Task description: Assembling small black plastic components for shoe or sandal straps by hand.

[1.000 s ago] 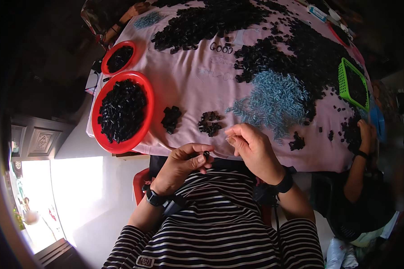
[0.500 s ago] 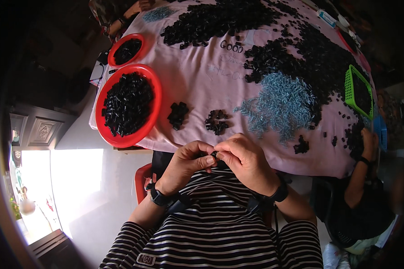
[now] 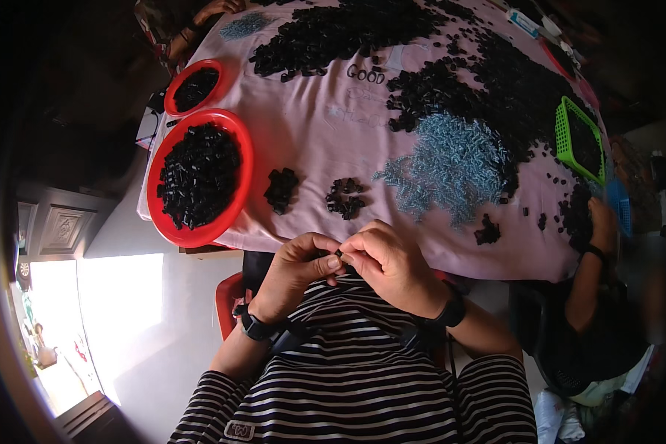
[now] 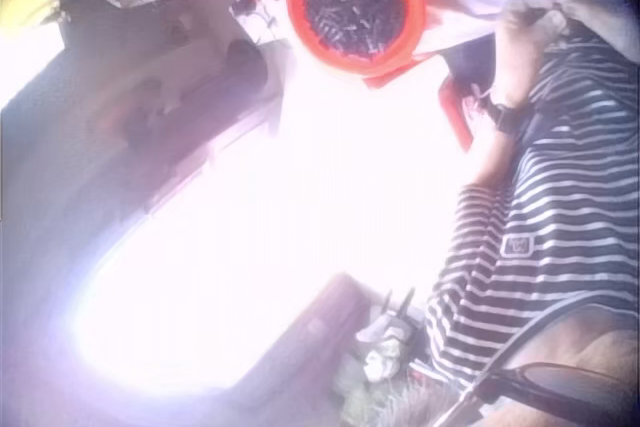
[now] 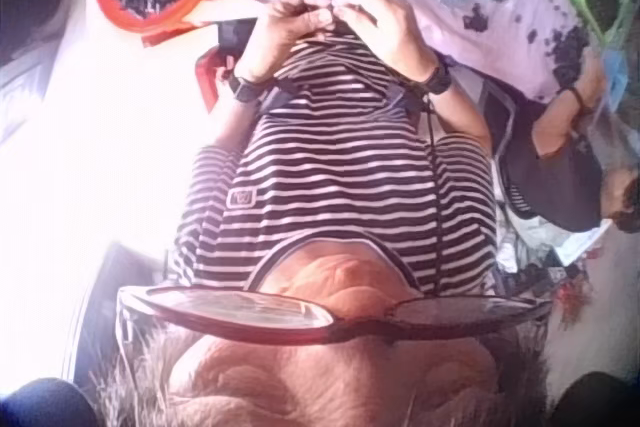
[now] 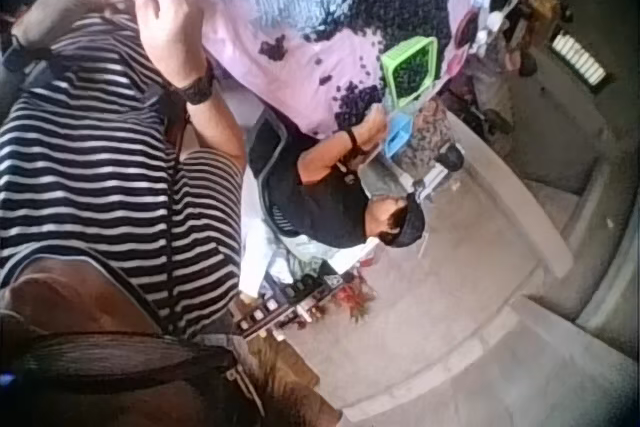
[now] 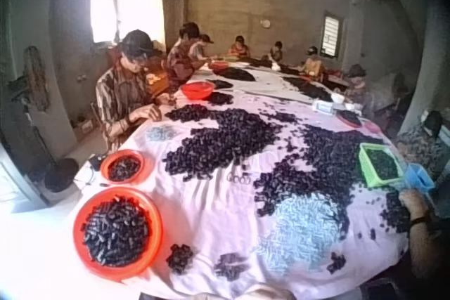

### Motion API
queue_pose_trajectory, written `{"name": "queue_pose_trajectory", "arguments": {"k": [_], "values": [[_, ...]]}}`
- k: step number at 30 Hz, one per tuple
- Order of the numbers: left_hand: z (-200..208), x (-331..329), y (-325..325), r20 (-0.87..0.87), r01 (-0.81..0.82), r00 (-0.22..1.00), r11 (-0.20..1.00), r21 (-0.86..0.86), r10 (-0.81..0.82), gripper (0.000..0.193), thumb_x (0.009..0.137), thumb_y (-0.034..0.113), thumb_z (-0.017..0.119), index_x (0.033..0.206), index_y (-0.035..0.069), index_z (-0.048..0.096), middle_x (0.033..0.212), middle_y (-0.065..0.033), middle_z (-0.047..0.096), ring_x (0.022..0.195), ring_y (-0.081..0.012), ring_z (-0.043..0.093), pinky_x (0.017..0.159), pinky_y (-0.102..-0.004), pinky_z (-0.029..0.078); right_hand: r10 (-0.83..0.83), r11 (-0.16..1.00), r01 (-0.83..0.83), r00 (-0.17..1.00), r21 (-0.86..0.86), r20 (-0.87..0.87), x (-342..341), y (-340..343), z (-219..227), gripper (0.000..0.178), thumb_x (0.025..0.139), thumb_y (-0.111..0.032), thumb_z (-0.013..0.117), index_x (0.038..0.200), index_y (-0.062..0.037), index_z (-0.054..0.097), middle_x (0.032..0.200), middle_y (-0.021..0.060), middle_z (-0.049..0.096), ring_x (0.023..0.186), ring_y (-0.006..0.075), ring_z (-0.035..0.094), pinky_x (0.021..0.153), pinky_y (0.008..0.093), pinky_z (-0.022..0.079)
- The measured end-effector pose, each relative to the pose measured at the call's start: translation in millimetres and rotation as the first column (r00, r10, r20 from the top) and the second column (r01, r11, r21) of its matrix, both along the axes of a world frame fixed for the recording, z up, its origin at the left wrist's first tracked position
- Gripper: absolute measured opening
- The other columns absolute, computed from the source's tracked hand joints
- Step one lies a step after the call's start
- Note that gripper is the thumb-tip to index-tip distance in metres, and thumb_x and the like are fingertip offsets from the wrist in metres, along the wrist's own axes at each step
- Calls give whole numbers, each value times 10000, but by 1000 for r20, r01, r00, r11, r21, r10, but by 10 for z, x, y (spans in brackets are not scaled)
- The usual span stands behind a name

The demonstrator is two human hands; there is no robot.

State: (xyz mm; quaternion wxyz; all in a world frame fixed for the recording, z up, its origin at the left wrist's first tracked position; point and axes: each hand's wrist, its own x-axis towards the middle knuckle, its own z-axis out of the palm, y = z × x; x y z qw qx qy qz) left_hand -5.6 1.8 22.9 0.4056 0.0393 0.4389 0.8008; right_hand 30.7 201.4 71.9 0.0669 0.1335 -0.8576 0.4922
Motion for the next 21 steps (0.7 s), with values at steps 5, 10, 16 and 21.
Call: {"name": "queue_pose_trajectory", "arguments": {"k": [5,10,16,21], "values": [[12,-23,12,-3,-30,1000,999,-37,30,179,963,72,703,1118,-8,663,1032,-68,720,894,-130,676,758,-264,559,-2,998,3,1000,60,-28,-17,5,-10,181,831,68,760,991,-5,715,874,63,663,731,156,639,630,274,503],[-40,-18,-40,0,-61,998,998,30,61,164,960,75,708,1103,4,669,1016,-68,719,899,-134,680,756,-261,555,104,994,-102,993,-36,55,-59,21,-11,191,865,78,727,1040,2,724,897,55,676,776,137,654,661,253,507],[-5,-44,-76,-15,-36,999,999,11,36,162,956,98,723,1088,20,673,1000,-59,717,870,-121,672,750,-257,545,-161,953,183,981,240,-110,-286,81,-537,137,919,-78,714,996,-27,613,874,131,649,706,297,662,606,377,516],[-38,-41,-126,-20,-7,1000,1000,-30,7,163,959,102,723,1098,34,672,1007,-41,713,861,-103,659,740,-247,532,-195,841,236,972,487,-135,-292,-64,-695,192,940,-199,696,936,-51,572,844,138,630,684,341,654,594,424,517]]}}
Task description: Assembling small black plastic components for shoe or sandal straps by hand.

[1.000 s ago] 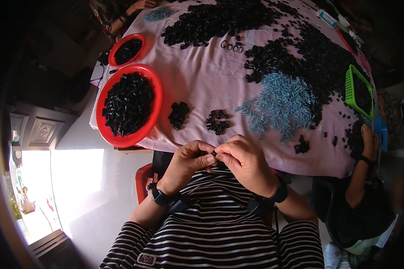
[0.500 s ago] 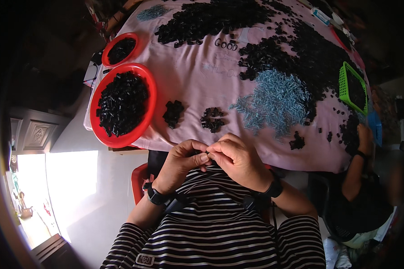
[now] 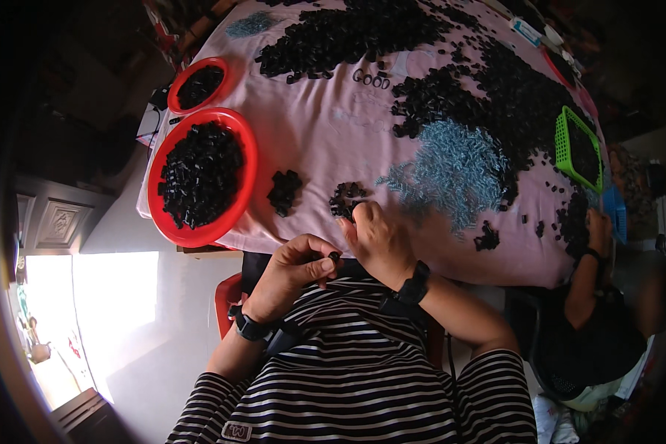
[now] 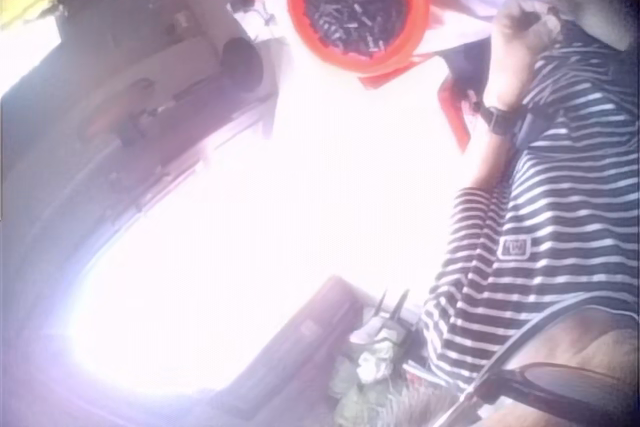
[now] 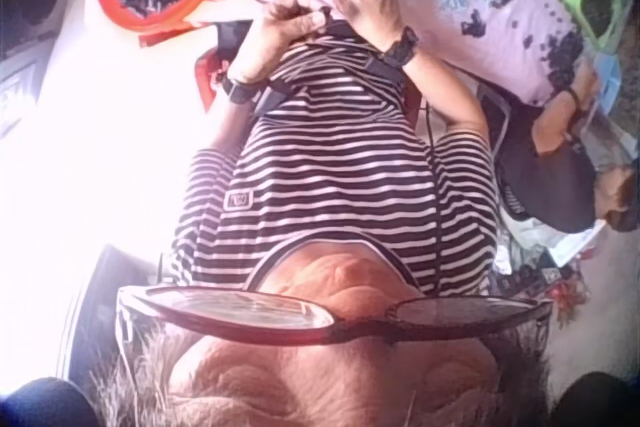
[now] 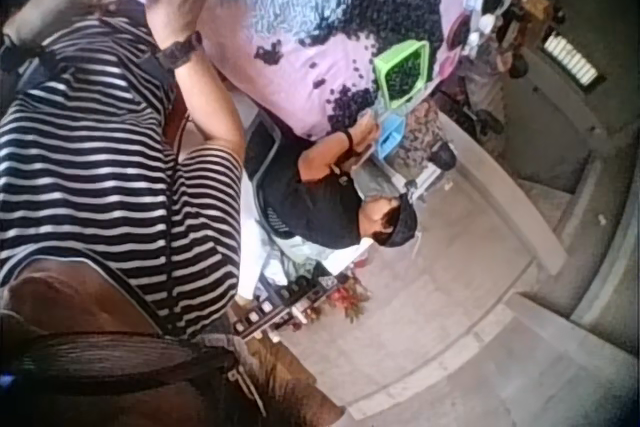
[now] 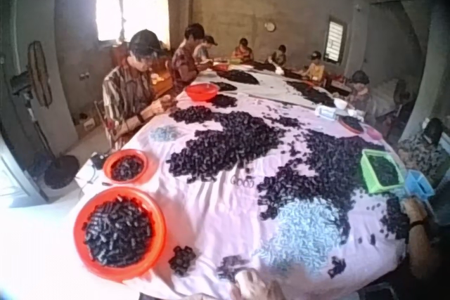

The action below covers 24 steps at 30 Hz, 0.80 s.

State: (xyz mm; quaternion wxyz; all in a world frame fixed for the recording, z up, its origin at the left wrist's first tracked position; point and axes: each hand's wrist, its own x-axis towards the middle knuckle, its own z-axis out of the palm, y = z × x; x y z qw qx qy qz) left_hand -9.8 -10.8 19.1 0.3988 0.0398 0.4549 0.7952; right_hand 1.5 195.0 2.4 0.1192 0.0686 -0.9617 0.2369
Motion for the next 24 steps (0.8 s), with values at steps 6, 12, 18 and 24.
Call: {"name": "queue_pose_trajectory", "arguments": {"k": [6,12,18,24], "values": [[14,12,1,4,-8,1000,1000,-9,8,157,966,108,717,1101,40,673,1003,-24,706,852,-95,651,738,-248,526,0,997,-5,998,79,66,37,-20,-60,236,955,-221,655,975,-32,516,898,171,605,708,371,660,600,448,546],[60,0,20,5,7,1000,1000,-19,-7,188,980,124,702,1142,32,682,1010,-23,706,848,-91,649,753,-251,533,79,995,-84,993,47,88,82,81,15,230,948,-193,654,1012,-28,507,943,184,593,753,382,657,644,466,538],[39,-15,26,9,31,999,999,-13,-31,243,985,144,696,1194,22,682,1021,-34,713,881,-105,666,774,-260,550,100,994,-107,979,32,180,75,49,138,182,967,-166,629,1014,-38,510,937,182,592,790,393,647,672,484,529],[100,-55,26,12,22,1000,999,36,-23,243,993,135,681,1204,14,676,1049,-57,726,911,-127,685,782,-264,558,117,988,-105,987,-113,107,45,154,209,146,959,-89,631,1073,-15,578,969,188,646,839,393,664,698,468,531]]}}
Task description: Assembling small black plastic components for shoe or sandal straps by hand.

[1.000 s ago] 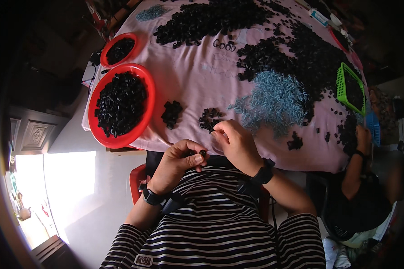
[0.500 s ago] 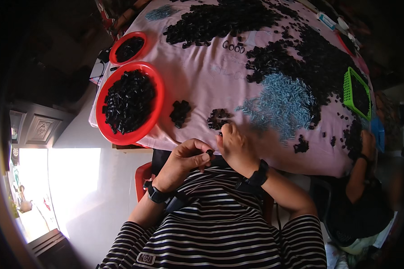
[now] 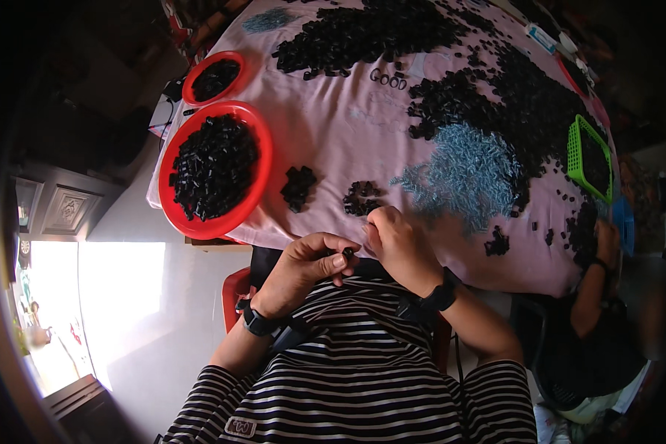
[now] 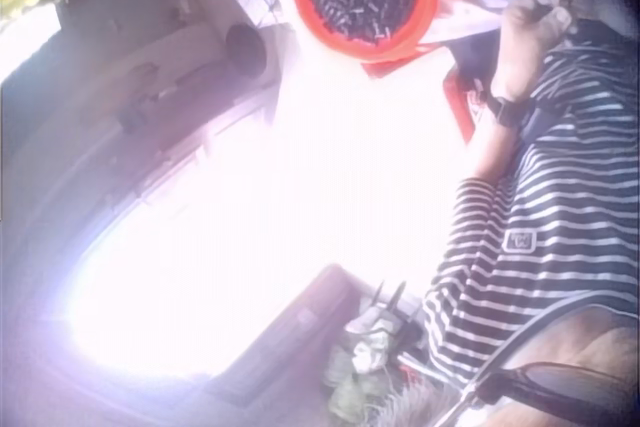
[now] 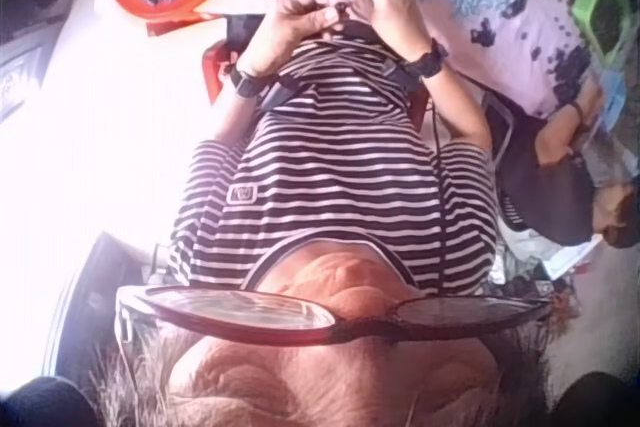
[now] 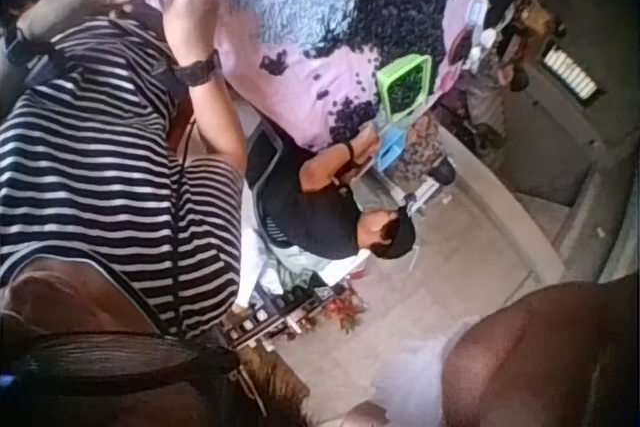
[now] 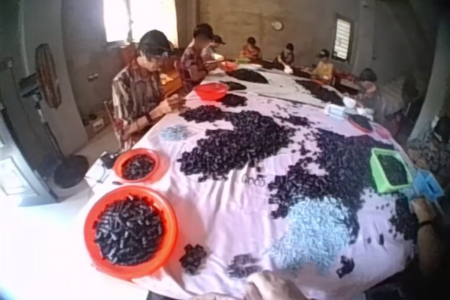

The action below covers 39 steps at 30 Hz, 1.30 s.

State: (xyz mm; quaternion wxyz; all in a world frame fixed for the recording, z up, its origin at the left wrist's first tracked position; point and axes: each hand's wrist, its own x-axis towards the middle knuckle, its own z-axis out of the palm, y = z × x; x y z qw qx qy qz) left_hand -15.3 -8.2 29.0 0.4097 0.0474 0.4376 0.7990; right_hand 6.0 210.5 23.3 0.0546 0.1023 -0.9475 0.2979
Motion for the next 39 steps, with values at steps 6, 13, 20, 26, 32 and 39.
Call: {"name": "queue_pose_trajectory", "arguments": {"k": [6,13,20,26,32,39], "values": [[-44,-25,5,53,0,999,1000,-8,1,216,988,123,683,1174,15,672,1078,-80,731,962,-154,709,768,-269,570,-28,863,111,985,-493,172,45,17,401,178,966,28,622,1143,27,642,957,128,681,789,198,709,683,297,547],[3,136,10,-1,-14,1000,998,-62,14,196,948,116,741,1123,42,692,1012,5,699,861,-58,614,713,-210,499,25,882,7,998,-472,62,313,-112,583,208,902,58,689,1101,-2,701,937,85,676,720,171,670,647,293,538],[14,178,11,11,-50,999,989,-143,52,212,930,117,759,1106,22,687,957,10,692,788,-51,585,708,-206,473,57,963,-100,983,-251,-174,271,-148,476,190,862,-67,765,1048,-78,726,875,40,655,813,235,616,764,362,463],[2,76,110,-53,-29,998,992,-121,23,221,960,140,740,1135,18,680,951,26,672,795,-32,563,682,-196,461,2,981,-44,975,-187,-222,220,-91,434,213,847,-65,784,1052,-109,745,883,4,640,853,217,556,827,354,429],[-4,44,126,-74,-42,997,990,-133,33,232,940,165,765,1107,24,688,947,31,673,757,-28,538,657,-198,452,7,973,-52,981,-226,-196,199,-80,410,181,860,-102,783,1036,-132,754,877,-40,656,817,159,544,871,344,354],[34,108,85,-5,-39,999,988,-150,38,223,953,171,752,1106,23,684,919,23,669,779,-31,556,659,-195,445,-32,937,-15,991,-349,-130,265,-146,294,159,864,-116,785,1020,-137,761,861,-25,639,824,160,573,877,344,364]]}}
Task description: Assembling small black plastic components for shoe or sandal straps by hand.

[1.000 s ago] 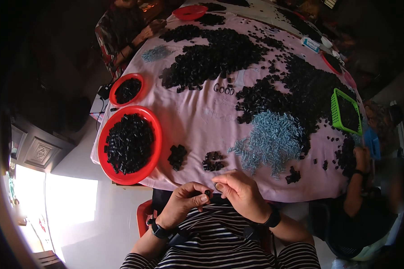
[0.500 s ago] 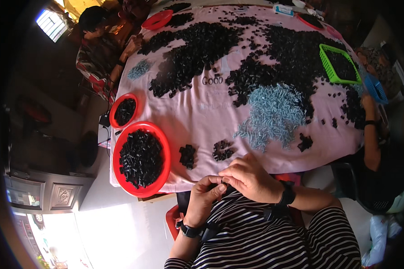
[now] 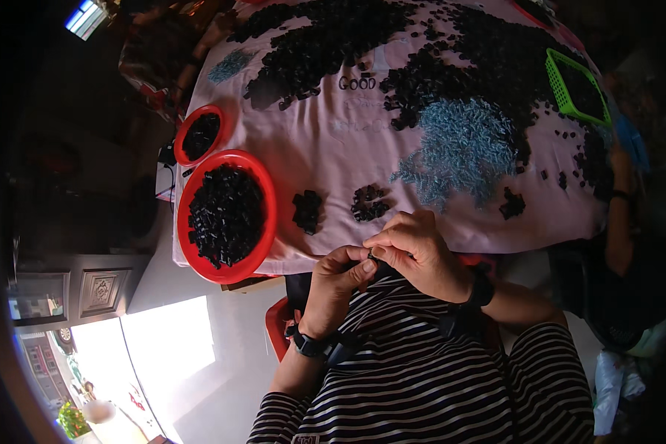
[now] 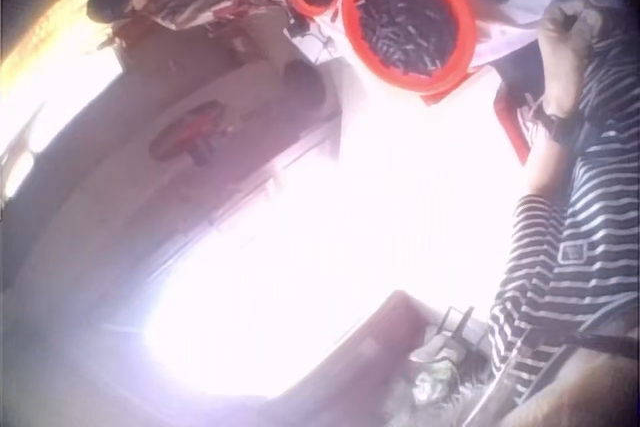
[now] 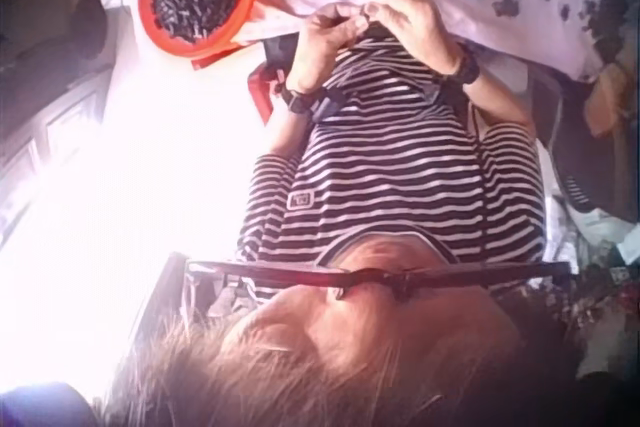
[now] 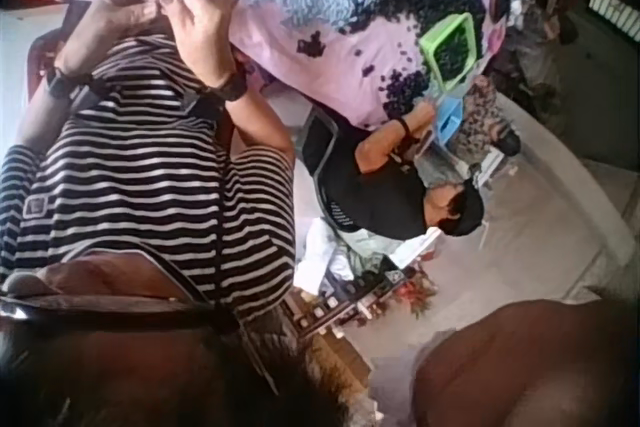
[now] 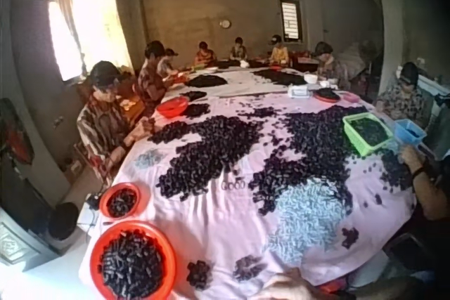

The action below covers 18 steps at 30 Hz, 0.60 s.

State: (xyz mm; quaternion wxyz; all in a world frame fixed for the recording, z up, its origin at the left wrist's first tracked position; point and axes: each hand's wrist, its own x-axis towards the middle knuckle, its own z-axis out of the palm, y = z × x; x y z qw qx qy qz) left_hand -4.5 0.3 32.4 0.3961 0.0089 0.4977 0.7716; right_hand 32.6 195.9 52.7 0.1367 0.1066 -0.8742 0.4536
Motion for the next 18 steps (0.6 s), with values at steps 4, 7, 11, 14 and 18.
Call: {"name": "queue_pose_trajectory", "arguments": {"k": [4,7,11,14,18], "values": [[-19,16,14,26,-30,999,999,12,30,154,959,142,733,1059,29,701,864,19,663,740,-50,564,657,-208,450,-11,992,18,998,121,-61,14,-42,49,172,859,-117,785,1026,-144,754,882,-30,634,838,170,573,886,356,367],[-73,-1,-1,31,-10,999,997,77,8,136,958,131,730,1052,36,706,865,15,672,736,-51,565,653,-207,445,9,977,14,994,215,-107,21,-38,72,204,846,-114,786,1043,-149,748,927,-32,630,862,184,561,914,373,359],[-65,17,15,51,-39,998,994,101,34,129,951,121,733,1048,39,712,870,14,681,729,-48,565,643,-203,435,51,967,-21,992,256,-111,18,-9,115,212,843,-101,779,1048,-146,745,923,-30,628,878,173,564,930,379,353],[-32,9,51,94,-43,995,993,106,33,122,946,106,732,1046,39,715,873,16,683,727,-46,566,642,-202,430,96,960,-63,990,274,-107,12,48,146,221,841,-80,767,1053,-137,743,935,-32,627,904,158,567,940,385,350],[-4,-14,15,140,-6,990,995,98,-8,139,951,119,728,1067,44,719,888,32,682,729,-36,549,640,-198,413,120,955,-87,987,284,-103,16,42,200,263,841,-58,751,1096,-125,742,963,-35,629,914,143,573,958,394,343]]}}
